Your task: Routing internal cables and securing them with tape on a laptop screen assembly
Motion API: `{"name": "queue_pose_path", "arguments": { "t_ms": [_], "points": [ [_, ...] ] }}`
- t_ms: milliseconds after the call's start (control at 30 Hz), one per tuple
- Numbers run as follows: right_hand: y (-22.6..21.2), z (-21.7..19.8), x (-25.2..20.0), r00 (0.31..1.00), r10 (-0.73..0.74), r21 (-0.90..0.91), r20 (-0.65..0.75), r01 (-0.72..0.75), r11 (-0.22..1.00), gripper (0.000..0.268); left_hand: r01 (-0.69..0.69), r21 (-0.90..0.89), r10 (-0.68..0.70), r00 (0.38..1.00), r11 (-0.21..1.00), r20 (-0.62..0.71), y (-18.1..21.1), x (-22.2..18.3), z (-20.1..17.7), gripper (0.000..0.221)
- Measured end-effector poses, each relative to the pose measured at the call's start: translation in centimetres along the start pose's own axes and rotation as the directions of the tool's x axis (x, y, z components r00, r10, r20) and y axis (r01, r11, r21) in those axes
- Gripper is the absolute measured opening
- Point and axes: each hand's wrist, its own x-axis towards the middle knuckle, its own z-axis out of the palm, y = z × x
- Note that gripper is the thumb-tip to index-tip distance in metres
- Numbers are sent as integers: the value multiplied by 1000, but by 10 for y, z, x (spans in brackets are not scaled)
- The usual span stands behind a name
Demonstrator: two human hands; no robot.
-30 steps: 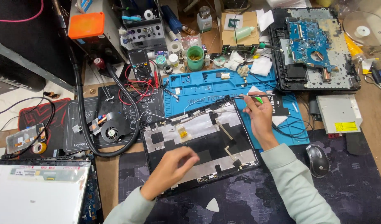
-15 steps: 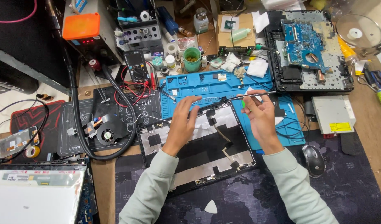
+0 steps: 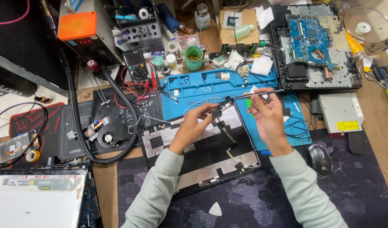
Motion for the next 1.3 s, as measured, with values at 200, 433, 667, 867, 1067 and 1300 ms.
{"name": "queue_pose_path", "arguments": {
  "t_ms": [200,433,667,867,1067,1300],
  "points": [
    [-18,21,-9,1000,-12,2,-5,12,1000,20,14,-71,-12,1000,997,29,9,1,5,22],
    [-21,29,-13,999,-39,-36,-25,38,999,17,42,-134,-31,996,990,85,30,-3,6,39],
    [-18,31,-14,998,-61,-54,-23,60,997,17,66,-102,-56,993,993,100,20,-3,16,40],
    [-20,27,-13,998,-60,-51,-26,58,997,18,91,-186,-90,996,978,14,32,3,22,20],
    [-21,11,-8,994,-4,-4,-107,3,1000,15,51,-311,-71,996,949,-53,50,2,11,17],
    [-3,0,-9,951,201,-205,236,-153,967,17,83,-392,-147,980,916,-136,32,6,-1,23]
  ]
}}
